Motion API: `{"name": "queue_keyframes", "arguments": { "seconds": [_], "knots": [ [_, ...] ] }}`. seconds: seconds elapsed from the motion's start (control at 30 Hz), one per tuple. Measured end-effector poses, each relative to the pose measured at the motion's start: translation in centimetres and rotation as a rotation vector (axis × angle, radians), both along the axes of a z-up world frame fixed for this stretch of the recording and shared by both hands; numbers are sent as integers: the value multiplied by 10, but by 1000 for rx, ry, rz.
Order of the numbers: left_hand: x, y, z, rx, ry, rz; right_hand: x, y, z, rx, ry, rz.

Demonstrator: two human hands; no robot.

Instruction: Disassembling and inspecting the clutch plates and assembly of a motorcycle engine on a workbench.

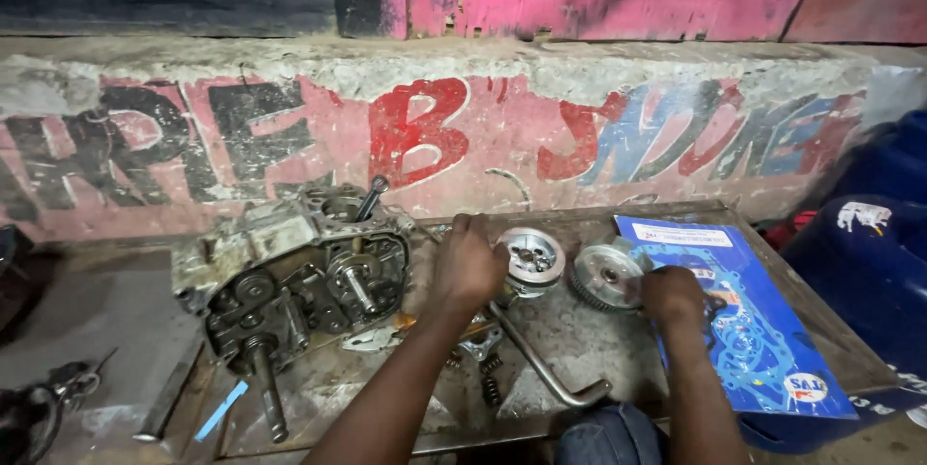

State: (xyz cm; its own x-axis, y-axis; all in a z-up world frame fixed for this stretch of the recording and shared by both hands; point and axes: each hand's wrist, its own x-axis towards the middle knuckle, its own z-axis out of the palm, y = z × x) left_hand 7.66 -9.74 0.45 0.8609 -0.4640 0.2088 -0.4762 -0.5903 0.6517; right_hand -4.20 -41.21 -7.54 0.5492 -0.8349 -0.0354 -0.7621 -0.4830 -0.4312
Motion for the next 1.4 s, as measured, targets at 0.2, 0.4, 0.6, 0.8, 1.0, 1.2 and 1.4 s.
{"name": "queue_keyframes", "arguments": {
  "seconds": [0.2,0.4,0.6,0.8,1.0,1.2,1.4],
  "knots": [
    [-65,44,63,-178,308,-81,-18,68,68,265,-359,74],
    [-106,66,91,-1043,929,-90,13,180,107,227,-731,559],
    [-107,119,41,-1542,958,-52,3,292,135,453,-846,463],
    [-107,159,46,-1221,1024,248,2,329,119,817,-861,523],
    [-95,157,34,-1382,985,254,4,344,127,671,-743,661],
    [-91,148,16,-1568,1070,270,-2,337,110,-101,-774,731],
    [-114,162,50,-1428,898,114,-9,352,128,-95,-817,1053]
  ]
}}
